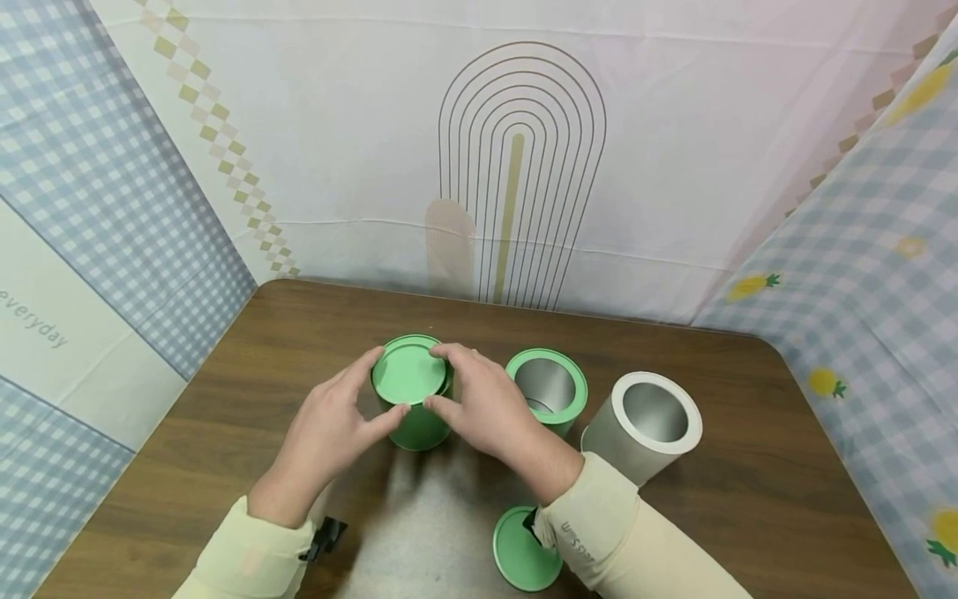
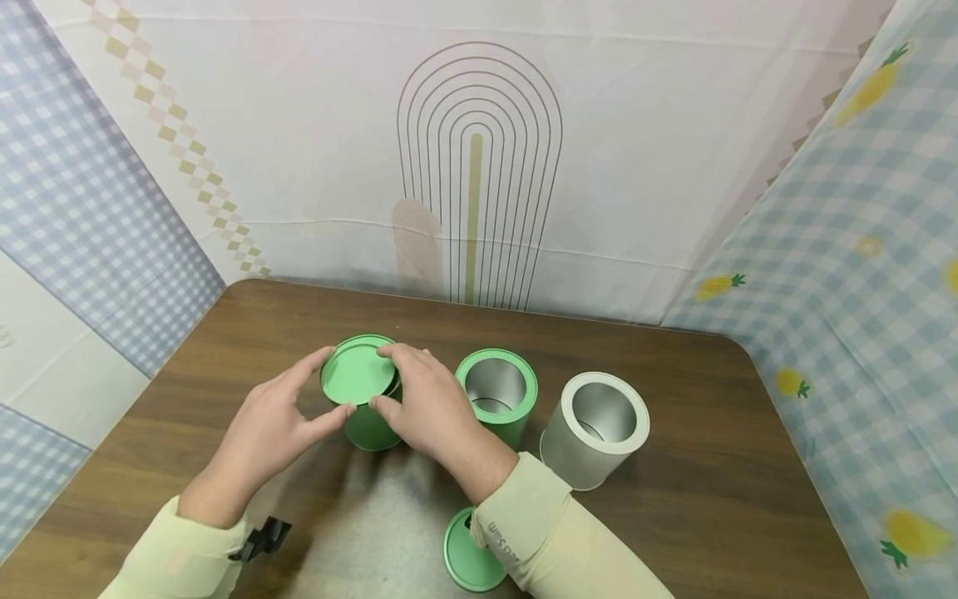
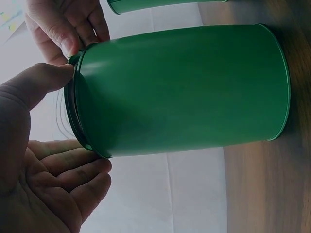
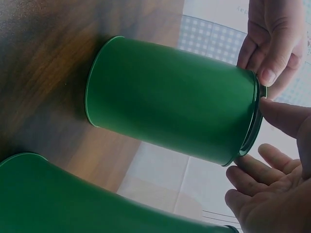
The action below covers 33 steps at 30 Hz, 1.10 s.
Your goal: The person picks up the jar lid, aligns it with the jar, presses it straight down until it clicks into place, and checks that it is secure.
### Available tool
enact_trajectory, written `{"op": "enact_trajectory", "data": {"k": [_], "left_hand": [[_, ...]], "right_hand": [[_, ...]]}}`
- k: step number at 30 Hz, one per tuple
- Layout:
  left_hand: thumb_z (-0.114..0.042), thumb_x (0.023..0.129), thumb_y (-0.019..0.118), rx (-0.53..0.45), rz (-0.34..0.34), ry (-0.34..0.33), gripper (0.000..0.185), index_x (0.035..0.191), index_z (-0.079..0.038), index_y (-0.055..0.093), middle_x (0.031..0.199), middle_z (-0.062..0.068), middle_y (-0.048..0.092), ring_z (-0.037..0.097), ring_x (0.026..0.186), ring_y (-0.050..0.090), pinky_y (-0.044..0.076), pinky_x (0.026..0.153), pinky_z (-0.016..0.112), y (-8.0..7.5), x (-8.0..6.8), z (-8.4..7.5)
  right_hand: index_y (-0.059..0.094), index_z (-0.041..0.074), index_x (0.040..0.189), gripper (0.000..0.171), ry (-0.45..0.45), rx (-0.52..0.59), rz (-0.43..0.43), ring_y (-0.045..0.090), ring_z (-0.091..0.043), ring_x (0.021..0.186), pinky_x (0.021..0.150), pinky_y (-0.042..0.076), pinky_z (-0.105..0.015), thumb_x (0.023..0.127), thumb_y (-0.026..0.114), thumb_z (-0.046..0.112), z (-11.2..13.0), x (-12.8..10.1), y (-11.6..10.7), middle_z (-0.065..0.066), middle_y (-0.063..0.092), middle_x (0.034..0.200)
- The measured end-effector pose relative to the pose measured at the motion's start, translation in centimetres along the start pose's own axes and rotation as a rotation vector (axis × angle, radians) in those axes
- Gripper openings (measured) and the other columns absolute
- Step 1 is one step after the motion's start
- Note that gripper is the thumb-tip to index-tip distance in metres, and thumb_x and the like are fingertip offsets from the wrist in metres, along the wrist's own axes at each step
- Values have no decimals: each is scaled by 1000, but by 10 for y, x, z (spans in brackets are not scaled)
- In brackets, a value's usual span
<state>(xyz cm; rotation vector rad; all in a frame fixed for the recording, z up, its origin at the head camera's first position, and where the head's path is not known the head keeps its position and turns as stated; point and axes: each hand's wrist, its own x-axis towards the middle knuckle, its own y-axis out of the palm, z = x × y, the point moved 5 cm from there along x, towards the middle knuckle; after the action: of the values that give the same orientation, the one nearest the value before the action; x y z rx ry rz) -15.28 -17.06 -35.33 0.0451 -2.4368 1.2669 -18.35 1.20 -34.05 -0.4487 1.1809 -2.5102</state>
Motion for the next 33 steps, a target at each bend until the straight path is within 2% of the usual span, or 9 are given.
{"op": "enact_trajectory", "data": {"k": [5, 10, 18, 24, 33], "left_hand": [[-34, 82, 82, 1, 2, -9, 77, 144, -2, 50, 128, 20, 65, 37, 110, 67, 56, 86, 54, 1, 2, 1], [-34, 83, 81, 5, 7, -13, 76, 144, -2, 50, 128, 20, 65, 37, 108, 67, 56, 85, 54, 2, 4, 2], [-34, 87, 75, 4, 47, -24, 71, 145, -2, 48, 132, 21, 63, 37, 111, 66, 55, 87, 55, 4, 7, 2], [-32, 91, 70, 7, 59, -33, 66, 146, -1, 48, 134, 22, 61, 39, 115, 64, 53, 90, 57, 4, 10, 2], [-32, 92, 68, 27, 85, -65, 65, 145, 0, 48, 135, 23, 60, 40, 115, 63, 52, 91, 58, 5, 12, 2]], "right_hand": [[54, 15, 141, 60, 1, 1, 7, 52, -27, 134, 109, 44, -43, 88, 80, 24, 0, 3, 1, -3, 60, 139], [54, 16, 141, 60, 9, -3, 14, 51, -26, 134, 112, 41, -42, 88, 80, 24, 0, 5, 1, -2, 61, 138], [54, 16, 141, 60, 20, -19, 12, 55, -25, 131, 103, 48, -41, 88, 80, 25, -2, 9, -1, -3, 61, 138], [54, 16, 141, 60, 23, -25, 9, 60, -21, 121, 95, 52, -38, 88, 80, 25, -4, 11, -1, -2, 61, 138], [55, 15, 140, 58, 27, -26, 15, 59, -20, 123, 96, 52, -38, 88, 79, 25, -4, 13, 1, -3, 59, 140]]}}
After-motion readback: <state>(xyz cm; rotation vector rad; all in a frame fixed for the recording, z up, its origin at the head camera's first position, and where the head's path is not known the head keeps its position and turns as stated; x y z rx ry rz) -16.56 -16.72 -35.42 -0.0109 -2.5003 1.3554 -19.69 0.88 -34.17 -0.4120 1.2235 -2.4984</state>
